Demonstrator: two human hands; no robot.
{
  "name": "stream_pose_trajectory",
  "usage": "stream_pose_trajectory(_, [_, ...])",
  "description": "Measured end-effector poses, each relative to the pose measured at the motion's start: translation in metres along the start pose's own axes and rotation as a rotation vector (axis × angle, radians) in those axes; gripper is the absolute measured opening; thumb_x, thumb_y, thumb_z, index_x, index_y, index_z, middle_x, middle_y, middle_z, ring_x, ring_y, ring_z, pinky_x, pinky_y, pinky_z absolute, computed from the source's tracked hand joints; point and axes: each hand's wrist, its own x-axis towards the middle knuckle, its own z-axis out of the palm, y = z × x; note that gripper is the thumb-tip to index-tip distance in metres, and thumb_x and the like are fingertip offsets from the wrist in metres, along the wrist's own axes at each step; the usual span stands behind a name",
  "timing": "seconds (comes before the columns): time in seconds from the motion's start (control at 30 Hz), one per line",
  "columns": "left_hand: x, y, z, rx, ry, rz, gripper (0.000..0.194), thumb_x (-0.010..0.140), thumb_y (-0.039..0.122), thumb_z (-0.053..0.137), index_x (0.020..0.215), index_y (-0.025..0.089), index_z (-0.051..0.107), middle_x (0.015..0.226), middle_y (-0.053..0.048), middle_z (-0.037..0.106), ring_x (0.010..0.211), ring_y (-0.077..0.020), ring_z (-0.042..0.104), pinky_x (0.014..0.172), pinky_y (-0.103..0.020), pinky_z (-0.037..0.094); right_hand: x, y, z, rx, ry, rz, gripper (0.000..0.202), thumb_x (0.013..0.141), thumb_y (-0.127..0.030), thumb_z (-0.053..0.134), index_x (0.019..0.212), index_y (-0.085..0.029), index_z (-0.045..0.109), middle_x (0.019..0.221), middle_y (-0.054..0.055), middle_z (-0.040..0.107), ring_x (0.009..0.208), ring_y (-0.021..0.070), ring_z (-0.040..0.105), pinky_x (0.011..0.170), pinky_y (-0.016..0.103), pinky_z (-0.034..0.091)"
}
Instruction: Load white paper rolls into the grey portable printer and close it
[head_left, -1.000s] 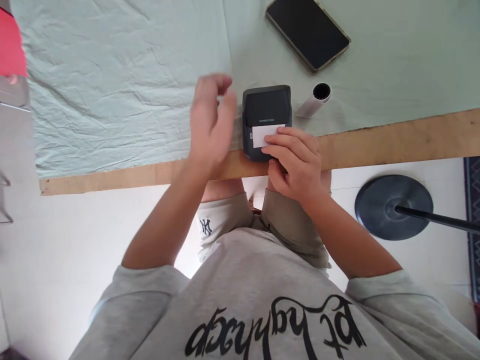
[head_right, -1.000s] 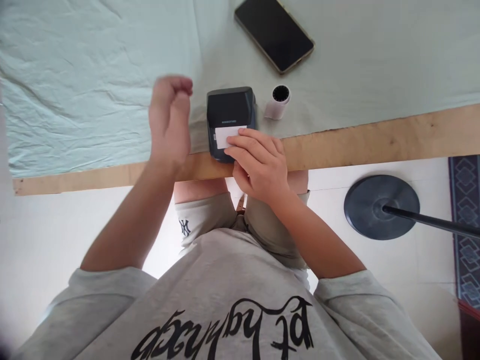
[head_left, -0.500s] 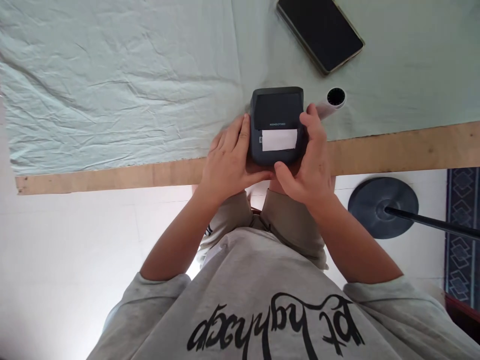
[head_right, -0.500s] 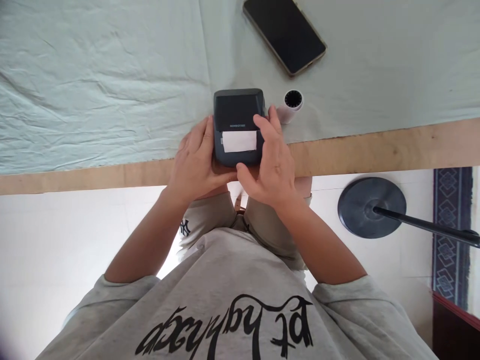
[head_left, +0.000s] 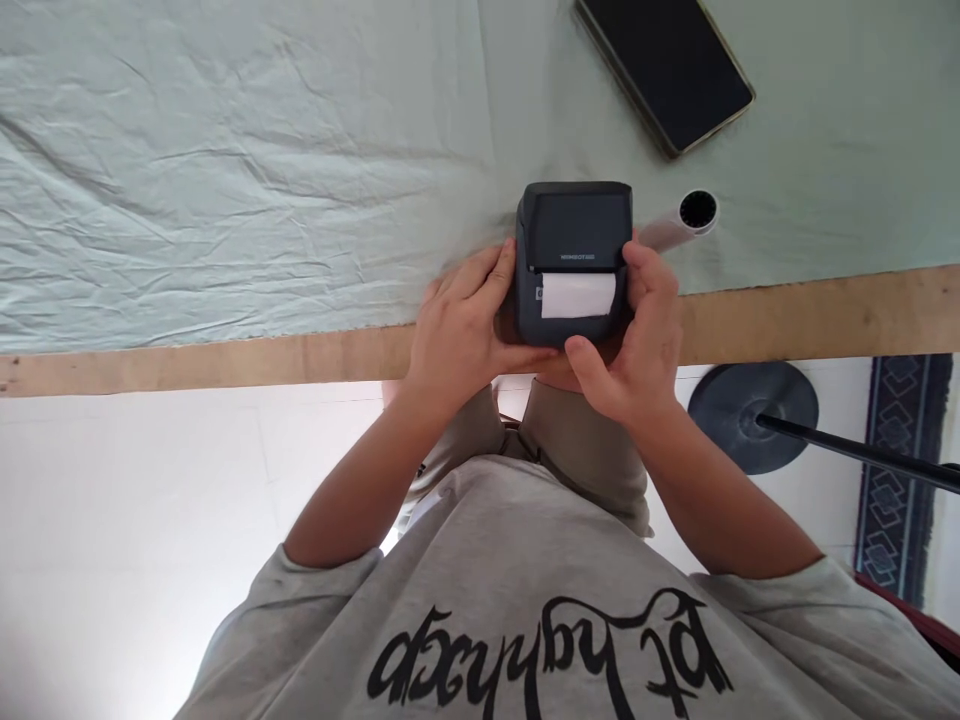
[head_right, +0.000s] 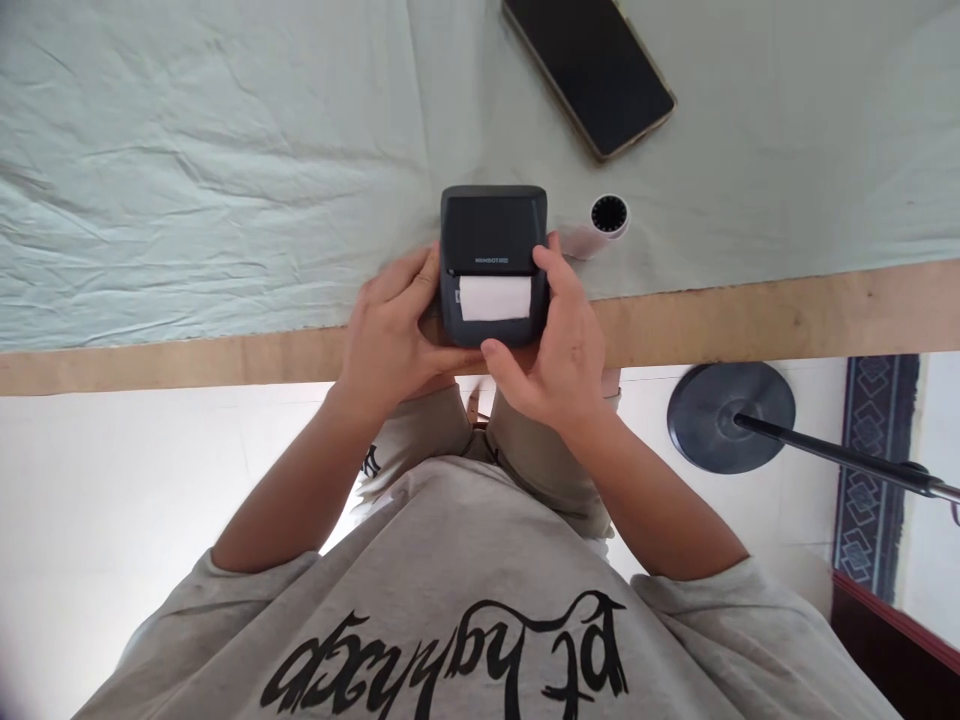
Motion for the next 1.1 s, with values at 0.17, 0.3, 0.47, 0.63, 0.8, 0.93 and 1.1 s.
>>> stream_pose_trajectory(0.17, [-0.003,0.003,0.001,0.032,0.012,0.002,0.096,0.082,0.074,0.068,0.156,0.019,0.040,0.154,-0.017,0.052,0.140,-0.0366,0.052,0.115,-0.049,0.042,0.003,0.002,-0.003,0.017,-0.037,0.005,0.067,0.092,-0.044,0.050,0.151,-0.022,0.026,0.149,0.020,0.048,0.142,0.0326,0.051,0.108,0.055,0.052])
stream_pose_trajectory(0.3, [-0.005,0.003,-0.002,-0.014,0.002,-0.051,0.106,0.080,0.080,0.066,0.159,0.019,0.031,0.158,-0.018,0.046,0.146,-0.0383,0.046,0.119,-0.050,0.039,0.004,-0.001,-0.007,-0.066,-0.015,-0.019,0.046,0.092,-0.038,0.053,0.135,-0.024,0.043,0.139,0.017,0.059,0.138,0.0321,0.055,0.105,0.054,0.053])
stream_pose_trajectory(0.47, [-0.005,0.001,-0.003,-0.055,0.011,-0.029,0.086,0.089,0.076,0.055,0.156,0.024,0.038,0.155,-0.016,0.051,0.145,-0.0358,0.047,0.120,-0.051,0.037,0.005,-0.002,-0.009,-0.141,0.032,-0.048,0.032,0.093,-0.038,0.055,0.123,-0.025,0.056,0.142,0.020,0.057,0.137,0.0320,0.055,0.107,0.053,0.051])
stream_pose_trajectory(0.63, [-0.006,0.001,-0.001,-0.057,0.042,-0.006,0.082,0.091,0.075,0.054,0.152,0.020,0.045,0.154,-0.016,0.053,0.143,-0.0371,0.049,0.119,-0.052,0.037,0.018,-0.018,-0.025,-0.264,0.019,-0.010,0.029,0.094,-0.038,0.055,0.114,-0.024,0.070,0.085,0.008,0.059,0.081,0.0215,0.062,0.070,0.037,0.057])
stream_pose_trajectory(0.8, [-0.007,0.002,-0.002,-0.081,0.048,-0.005,0.084,0.090,0.072,0.057,0.153,0.017,0.045,0.153,-0.016,0.054,0.143,-0.0372,0.049,0.120,-0.051,0.036,0.040,-0.044,-0.046,-0.204,-0.115,0.012,0.065,0.092,-0.030,0.056,0.156,-0.029,0.042,0.052,-0.010,0.032,0.043,0.0098,0.029,0.045,0.025,0.036])
stream_pose_trajectory(0.93, [-0.008,0.003,-0.003,-0.086,0.049,-0.001,0.084,0.090,0.071,0.058,0.152,0.014,0.047,0.153,-0.018,0.054,0.143,-0.0371,0.050,0.121,-0.049,0.036,0.056,-0.045,-0.046,-0.191,-0.050,-0.021,0.048,0.089,-0.029,0.059,0.137,-0.026,0.061,0.056,-0.008,0.044,0.048,0.0096,0.040,0.049,0.026,0.040])
stream_pose_trajectory(1.1, [-0.007,0.003,-0.004,-0.082,0.055,0.007,0.081,0.091,0.069,0.059,0.150,0.015,0.049,0.151,-0.017,0.056,0.140,-0.0362,0.052,0.119,-0.048,0.038,0.086,-0.041,-0.041,-0.367,-0.101,-0.157,0.014,0.086,-0.017,0.059,0.082,-0.025,0.071,0.071,-0.001,0.070,0.056,0.0122,0.059,0.056,0.029,0.048])
